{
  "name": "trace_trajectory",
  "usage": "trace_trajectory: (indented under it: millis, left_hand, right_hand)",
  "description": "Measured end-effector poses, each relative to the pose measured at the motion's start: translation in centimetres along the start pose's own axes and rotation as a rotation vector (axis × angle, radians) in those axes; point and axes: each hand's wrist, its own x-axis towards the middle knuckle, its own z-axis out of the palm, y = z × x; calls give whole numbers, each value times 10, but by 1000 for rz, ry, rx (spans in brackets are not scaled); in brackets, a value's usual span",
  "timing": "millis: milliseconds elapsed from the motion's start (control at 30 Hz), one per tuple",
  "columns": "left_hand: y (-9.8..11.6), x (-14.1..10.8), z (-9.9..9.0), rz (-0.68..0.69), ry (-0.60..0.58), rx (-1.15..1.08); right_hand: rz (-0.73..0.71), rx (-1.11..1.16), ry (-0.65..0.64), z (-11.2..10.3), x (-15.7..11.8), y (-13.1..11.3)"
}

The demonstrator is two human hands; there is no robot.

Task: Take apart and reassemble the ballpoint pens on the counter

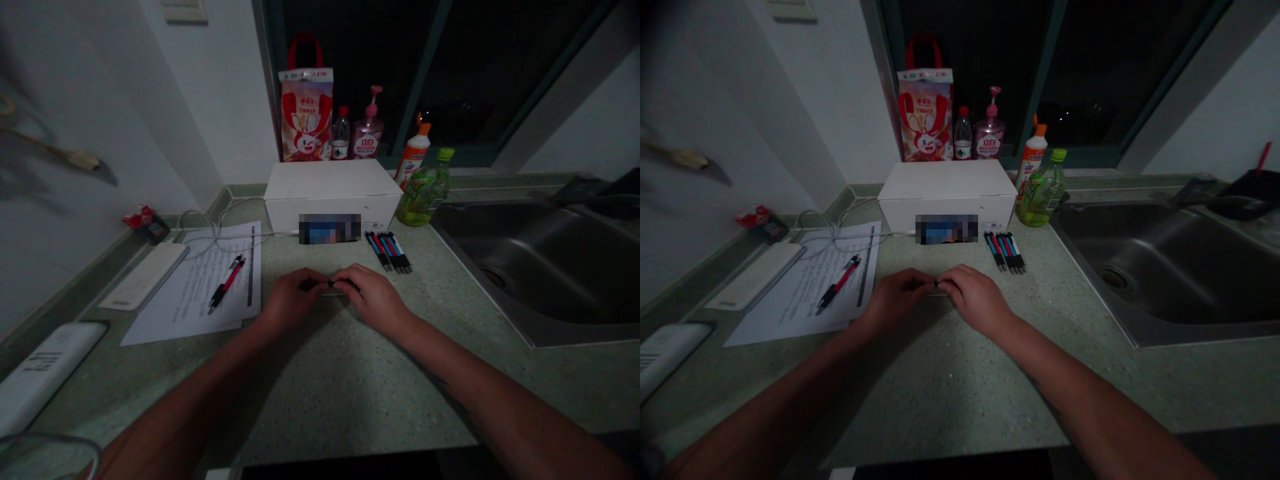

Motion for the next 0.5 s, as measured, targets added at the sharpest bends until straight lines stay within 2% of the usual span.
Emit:
trace_trajectory:
  millis: [233, 500]
  left_hand:
    - [-3, -1, 2, 27, 12, 14]
    - [-2, -1, 1, 44, 38, 59]
  right_hand:
    - [128, 235, 21, 11, 0, 6]
    - [171, 208, -14, 9, -1, 3]
